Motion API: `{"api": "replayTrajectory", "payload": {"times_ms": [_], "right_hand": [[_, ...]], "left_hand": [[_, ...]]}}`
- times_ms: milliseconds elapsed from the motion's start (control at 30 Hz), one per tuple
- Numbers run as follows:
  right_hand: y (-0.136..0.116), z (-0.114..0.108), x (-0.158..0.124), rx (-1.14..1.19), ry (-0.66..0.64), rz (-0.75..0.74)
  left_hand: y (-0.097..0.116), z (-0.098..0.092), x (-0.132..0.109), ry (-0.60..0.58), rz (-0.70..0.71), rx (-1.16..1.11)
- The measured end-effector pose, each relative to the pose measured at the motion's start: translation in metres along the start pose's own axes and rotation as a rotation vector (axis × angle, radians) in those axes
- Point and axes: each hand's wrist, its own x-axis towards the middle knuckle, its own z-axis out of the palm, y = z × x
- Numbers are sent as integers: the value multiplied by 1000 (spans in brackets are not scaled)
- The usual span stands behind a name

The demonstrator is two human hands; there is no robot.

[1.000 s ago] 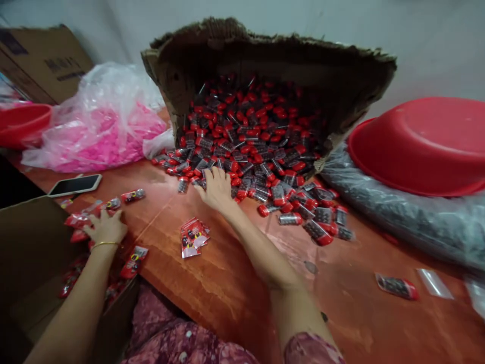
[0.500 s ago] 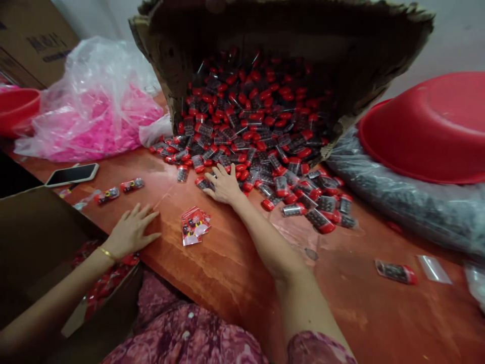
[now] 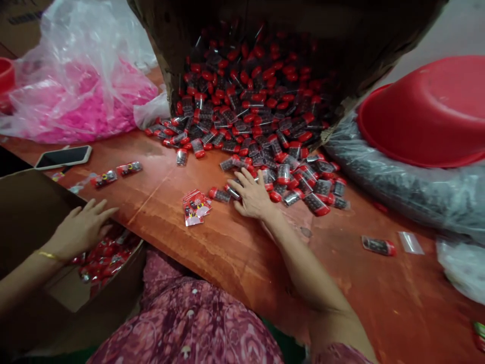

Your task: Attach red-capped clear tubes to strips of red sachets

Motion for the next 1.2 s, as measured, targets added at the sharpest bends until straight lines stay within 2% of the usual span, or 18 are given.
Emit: {"api": "replayTrajectory", "payload": {"times_ms": [100,167,233,333,400,467,667,933,1067,1200], "right_hand": [[-8,-2,-12,-30,96,93],[-20,2,-12,-23,156,104],[-34,9,-8,-8,160,75],[-50,22,-2,9,125,61],[-54,29,-4,20,125,91],[-54,31,-10,27,136,127],[-53,28,-26,22,140,193],[-80,19,-24,71,269,268],[-97,6,-26,262,321,279],[-110,3,-16,683,341,416]], "left_hand": [[31,-8,19,18,129,-226],[66,-14,36,58,225,-332],[104,-19,55,89,305,-391],[152,-22,76,81,298,-407],[169,-19,83,58,228,-388],[176,-12,84,62,133,-401],[174,10,74,122,-83,-543],[177,22,82,268,-99,-659],[175,22,83,352,-117,-741],[176,8,74,463,-148,-856]]}}
